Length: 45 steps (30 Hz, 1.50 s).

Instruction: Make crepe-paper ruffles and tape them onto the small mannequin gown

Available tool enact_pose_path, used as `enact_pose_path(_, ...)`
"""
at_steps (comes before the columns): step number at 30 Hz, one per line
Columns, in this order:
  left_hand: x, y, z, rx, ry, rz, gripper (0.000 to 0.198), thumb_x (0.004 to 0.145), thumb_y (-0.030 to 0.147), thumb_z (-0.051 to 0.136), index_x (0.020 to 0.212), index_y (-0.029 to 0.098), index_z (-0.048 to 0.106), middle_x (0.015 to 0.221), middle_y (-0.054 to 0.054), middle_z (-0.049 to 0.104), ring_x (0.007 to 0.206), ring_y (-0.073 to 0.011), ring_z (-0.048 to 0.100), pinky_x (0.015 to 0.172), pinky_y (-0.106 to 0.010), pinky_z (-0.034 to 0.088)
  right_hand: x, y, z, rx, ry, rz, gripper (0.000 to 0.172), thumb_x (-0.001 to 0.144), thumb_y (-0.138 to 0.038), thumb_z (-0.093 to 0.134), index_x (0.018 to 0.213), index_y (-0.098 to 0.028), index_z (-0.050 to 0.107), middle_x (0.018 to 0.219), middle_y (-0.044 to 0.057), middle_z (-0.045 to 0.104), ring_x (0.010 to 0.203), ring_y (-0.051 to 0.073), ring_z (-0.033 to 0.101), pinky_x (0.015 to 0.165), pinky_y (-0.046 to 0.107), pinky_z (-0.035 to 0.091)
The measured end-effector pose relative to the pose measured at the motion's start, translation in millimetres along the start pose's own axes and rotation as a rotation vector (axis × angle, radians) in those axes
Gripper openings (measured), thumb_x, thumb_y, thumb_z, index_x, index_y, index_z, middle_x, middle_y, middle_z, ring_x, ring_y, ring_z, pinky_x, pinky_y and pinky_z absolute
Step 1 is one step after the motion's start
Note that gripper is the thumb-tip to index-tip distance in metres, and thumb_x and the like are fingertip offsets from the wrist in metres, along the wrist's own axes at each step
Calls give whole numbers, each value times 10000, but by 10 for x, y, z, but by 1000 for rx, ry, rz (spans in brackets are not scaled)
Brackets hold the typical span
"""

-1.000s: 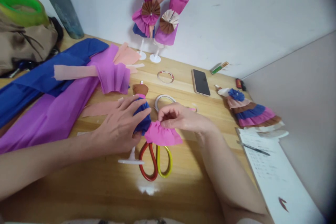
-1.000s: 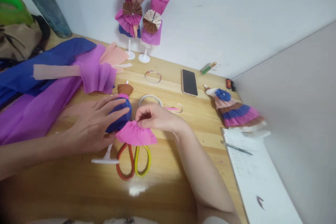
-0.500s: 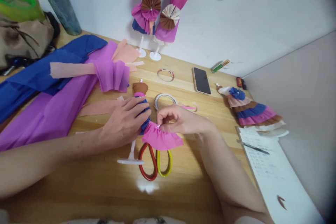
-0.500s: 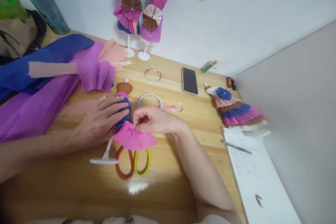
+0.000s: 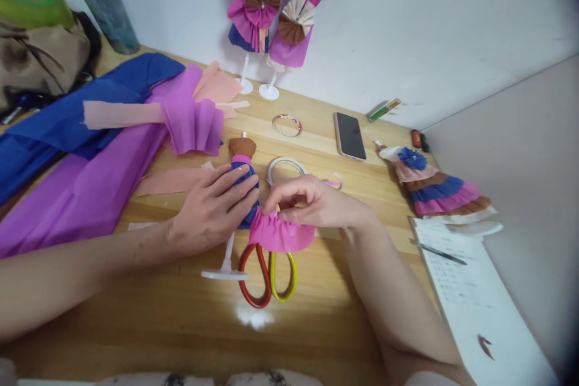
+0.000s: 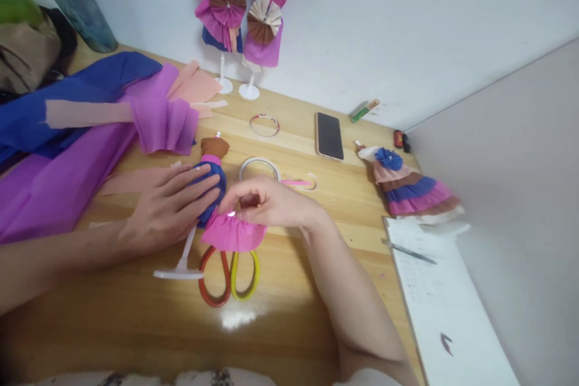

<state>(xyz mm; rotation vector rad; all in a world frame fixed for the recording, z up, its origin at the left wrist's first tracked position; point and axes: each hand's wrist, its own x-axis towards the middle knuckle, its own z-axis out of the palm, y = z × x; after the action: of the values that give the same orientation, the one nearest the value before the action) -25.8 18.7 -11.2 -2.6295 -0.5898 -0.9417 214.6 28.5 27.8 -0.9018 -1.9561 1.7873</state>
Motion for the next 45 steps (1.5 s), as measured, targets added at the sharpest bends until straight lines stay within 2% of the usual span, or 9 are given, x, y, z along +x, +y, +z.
enact_pose_path(4,-14,-8,6,1,14,16,210,984,158,455,1099,97,621,1143,-119,747,1127,-290,662,967,-454,546,-5,30,-34,-19,-14,-43,123,827,-120,663,924,-117,739,908,61,751,823,131,685,766,231,541)
enact_pose_path(9,-34,-3,6,-18,-3,15,218,984,135,463,1138,99,614,1165,-128,738,1190,-268,638,1021,-452,522,-7,103,-76,47,-39,-86,132,839,-124,685,954,-103,747,905,62,753,803,108,677,750,203,534)
enact_pose_path(19,-8,-10,-40,-31,5,63,196,930,51,520,1092,38,629,1128,-152,756,1116,-312,682,946,-493,580,-15,171,-109,165,-68,-51,188,842,-265,760,952,-112,758,910,72,752,817,125,678,752,221,533)
enact_pose_path(27,-33,-28,-72,4,-23,56,212,928,40,521,1115,50,620,1142,-136,757,1113,-302,694,975,-478,568,-35,212,-146,257,-100,-17,262,813,-323,798,962,-110,765,897,67,754,812,121,679,754,212,526)
enact_pose_path(31,-63,-52,-63,18,-43,54,202,954,89,506,1124,70,615,1150,-122,756,1124,-290,692,984,-464,567,-49,230,-161,252,-99,7,250,817,-308,795,965,-108,767,896,67,757,811,119,678,758,213,523)
enact_pose_path(38,-126,-55,-43,-26,-69,5,263,905,57,546,1153,104,622,1186,-139,741,1201,-279,654,1036,-462,541,-52,246,-195,234,-126,-10,299,816,-350,796,974,-97,768,899,80,758,798,122,683,749,218,537)
enact_pose_path(45,-170,-70,-36,-73,-69,-21,298,879,64,570,1167,119,622,1208,-151,731,1209,-292,648,1038,-491,536,-58,268,-234,179,-145,-16,263,848,-324,765,977,-95,762,905,85,756,798,125,681,741,223,531)
